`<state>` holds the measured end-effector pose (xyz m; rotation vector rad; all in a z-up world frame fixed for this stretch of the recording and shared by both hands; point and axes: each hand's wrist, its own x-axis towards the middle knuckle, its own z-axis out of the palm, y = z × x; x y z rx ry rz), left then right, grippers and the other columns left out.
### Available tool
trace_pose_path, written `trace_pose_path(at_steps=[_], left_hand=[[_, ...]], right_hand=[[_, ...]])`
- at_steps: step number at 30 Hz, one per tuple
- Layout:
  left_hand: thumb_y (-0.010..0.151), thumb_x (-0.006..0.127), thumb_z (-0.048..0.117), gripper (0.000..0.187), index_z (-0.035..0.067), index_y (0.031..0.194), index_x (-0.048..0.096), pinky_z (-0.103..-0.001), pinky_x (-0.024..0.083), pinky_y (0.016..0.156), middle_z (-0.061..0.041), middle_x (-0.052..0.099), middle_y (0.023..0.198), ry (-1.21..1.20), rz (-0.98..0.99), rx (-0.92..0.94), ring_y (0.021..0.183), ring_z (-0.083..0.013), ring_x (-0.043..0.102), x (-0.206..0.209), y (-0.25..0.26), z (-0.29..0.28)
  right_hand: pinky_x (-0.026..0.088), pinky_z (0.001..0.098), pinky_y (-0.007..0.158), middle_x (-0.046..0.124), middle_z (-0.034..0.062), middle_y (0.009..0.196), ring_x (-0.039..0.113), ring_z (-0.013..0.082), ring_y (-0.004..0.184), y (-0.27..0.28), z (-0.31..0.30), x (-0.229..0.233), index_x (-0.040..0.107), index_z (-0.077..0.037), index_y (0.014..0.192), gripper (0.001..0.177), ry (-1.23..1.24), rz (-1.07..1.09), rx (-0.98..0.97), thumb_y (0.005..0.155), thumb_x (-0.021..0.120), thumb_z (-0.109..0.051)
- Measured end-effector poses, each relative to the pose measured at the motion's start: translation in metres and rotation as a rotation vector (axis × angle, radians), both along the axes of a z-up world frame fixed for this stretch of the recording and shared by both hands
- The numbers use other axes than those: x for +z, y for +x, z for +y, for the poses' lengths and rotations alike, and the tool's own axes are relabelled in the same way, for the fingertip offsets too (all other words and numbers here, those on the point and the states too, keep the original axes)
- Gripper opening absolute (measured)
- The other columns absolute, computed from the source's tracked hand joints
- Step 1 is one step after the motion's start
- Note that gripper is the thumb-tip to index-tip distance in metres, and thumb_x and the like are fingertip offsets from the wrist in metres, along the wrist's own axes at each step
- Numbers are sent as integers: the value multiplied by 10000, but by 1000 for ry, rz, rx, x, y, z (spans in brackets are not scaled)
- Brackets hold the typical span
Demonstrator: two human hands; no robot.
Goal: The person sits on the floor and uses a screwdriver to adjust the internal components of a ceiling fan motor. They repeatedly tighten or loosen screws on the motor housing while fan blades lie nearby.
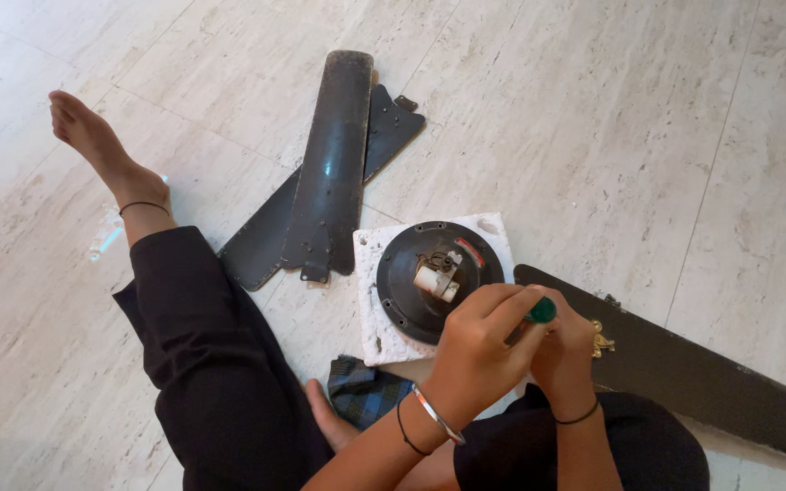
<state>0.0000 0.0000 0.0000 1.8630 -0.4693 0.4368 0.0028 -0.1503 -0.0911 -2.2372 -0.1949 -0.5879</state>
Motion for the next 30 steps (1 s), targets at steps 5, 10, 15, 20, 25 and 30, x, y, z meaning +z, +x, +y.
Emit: trace_pose_path(at_steps=[5, 10, 15, 20, 25, 30], left_hand=[[851, 796, 52, 304, 4, 1137, 705, -361, 603, 838, -152, 726, 1081, -9, -18, 13, 955, -308, 728, 0, -1, 1], [860, 790, 49, 295, 3, 1139, 706, -364, 601, 844, -153, 725, 1082, -14, -24, 9, 961, -311, 727, -1, -1, 2], [856, 787, 45, 292, 3, 1135, 710, -364, 604, 843, -154, 725, 1081, -8, -27, 24, 958, -311, 727, -2, 0, 1], [858, 796, 53, 300, 1, 1142, 713, -360, 605, 843, -154, 726, 1088, -8, -11, 23, 960, -306, 730, -2, -1, 1], [851, 804, 53, 302, -3, 1135, 717, -360, 606, 840, -152, 729, 1081, -23, -3, 19, 953, -304, 733, -1, -1, 1], [845, 804, 51, 306, -11, 1131, 714, -365, 604, 841, -156, 726, 1079, -8, -14, 9, 954, -311, 730, 0, -1, 2]], right_hand=[[557, 307, 644, 733, 108, 931, 734, 219, 767, -1, 1, 3, 671, -35, 1107, 180, 17, 12, 21, 939, 702, -90], [558, 310, 646, 726, 117, 927, 732, 233, 775, -2, 2, 7, 665, -25, 1088, 178, 9, -3, 40, 918, 699, -69], [563, 304, 645, 727, 103, 913, 740, 218, 759, -3, 2, 10, 664, -26, 1085, 159, 74, 34, 63, 932, 683, -65], [565, 304, 648, 730, 111, 916, 747, 222, 777, -3, 2, 9, 661, -24, 1088, 148, 70, 33, 67, 947, 675, -67], [560, 309, 621, 728, 122, 895, 740, 226, 748, -2, 1, 10, 662, -22, 1068, 143, 15, 37, 49, 935, 682, -73], [558, 312, 602, 725, 116, 866, 737, 221, 715, -1, 2, 9, 665, -26, 1066, 136, 17, 30, 38, 941, 684, -75]])
